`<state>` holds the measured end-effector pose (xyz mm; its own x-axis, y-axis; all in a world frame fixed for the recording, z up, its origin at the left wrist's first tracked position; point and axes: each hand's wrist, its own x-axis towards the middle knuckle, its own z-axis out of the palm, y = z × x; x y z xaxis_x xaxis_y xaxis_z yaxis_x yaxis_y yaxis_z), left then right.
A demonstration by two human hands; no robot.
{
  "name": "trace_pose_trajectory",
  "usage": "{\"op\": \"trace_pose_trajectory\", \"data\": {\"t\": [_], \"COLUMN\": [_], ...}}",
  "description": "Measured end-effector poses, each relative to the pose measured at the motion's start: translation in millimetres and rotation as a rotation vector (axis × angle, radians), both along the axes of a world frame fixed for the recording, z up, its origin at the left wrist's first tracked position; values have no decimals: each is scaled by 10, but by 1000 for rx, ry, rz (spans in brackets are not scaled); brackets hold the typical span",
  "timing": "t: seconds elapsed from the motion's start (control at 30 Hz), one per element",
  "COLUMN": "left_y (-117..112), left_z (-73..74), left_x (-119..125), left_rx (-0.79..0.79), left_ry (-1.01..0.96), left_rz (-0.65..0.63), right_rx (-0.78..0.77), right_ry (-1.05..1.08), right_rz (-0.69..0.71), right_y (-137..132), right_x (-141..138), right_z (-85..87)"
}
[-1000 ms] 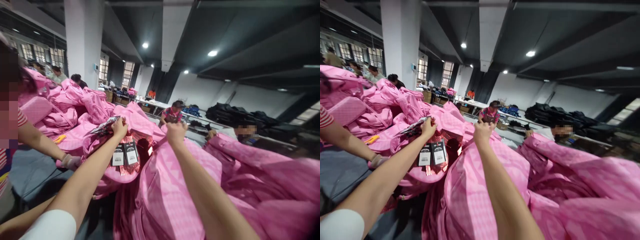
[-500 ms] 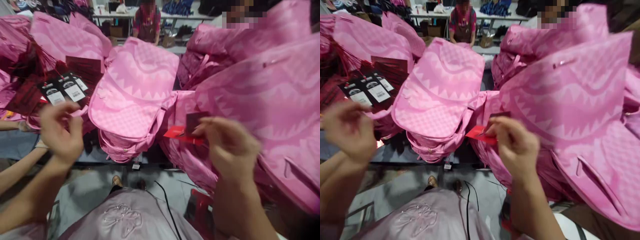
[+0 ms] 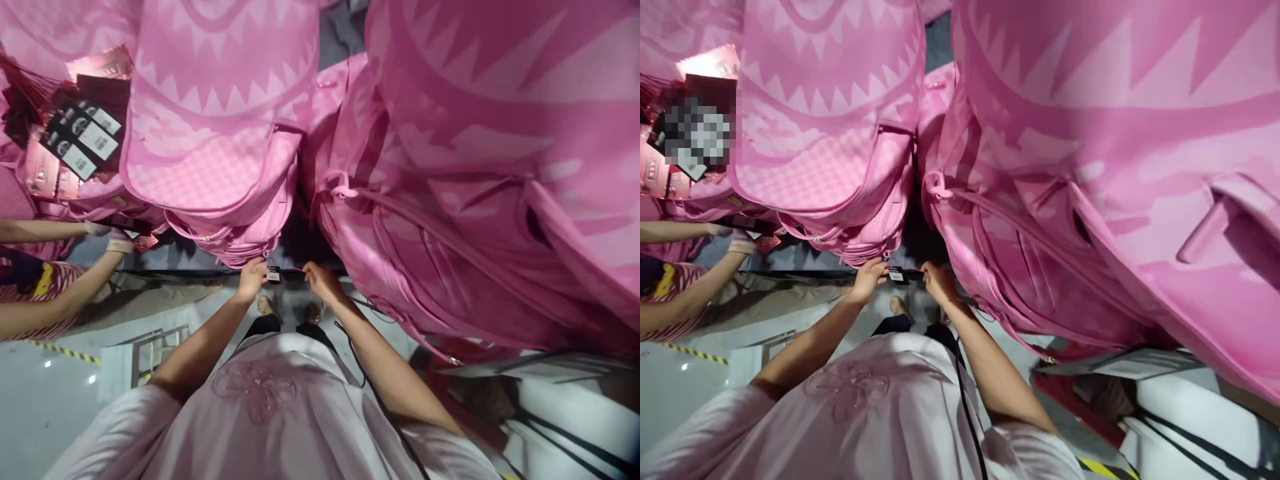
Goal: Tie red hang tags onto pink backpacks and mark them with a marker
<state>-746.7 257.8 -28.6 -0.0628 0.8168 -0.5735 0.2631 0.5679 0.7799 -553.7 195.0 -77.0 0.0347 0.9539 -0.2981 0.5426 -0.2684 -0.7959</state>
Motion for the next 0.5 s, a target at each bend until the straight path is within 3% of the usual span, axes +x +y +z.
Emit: {"op": "trace_pose_trajectory", "data": {"t": [0.2, 0.37, 0.5], "left_y": [79, 55, 98], "left_z": [73, 222, 248], "left_x": [139, 267, 505], "left_rx": [-80, -169, -94], "left_ry": [-156, -267, -308], "left_rz": [107, 40, 43], "right_rx": [63, 146, 223], "right_ry": [102, 138, 111], "right_rz": [-50, -124, -253], "right_y": [123, 246, 452], "right_x": [-59, -83, 1], "right_z": [-134, -147, -73]}}
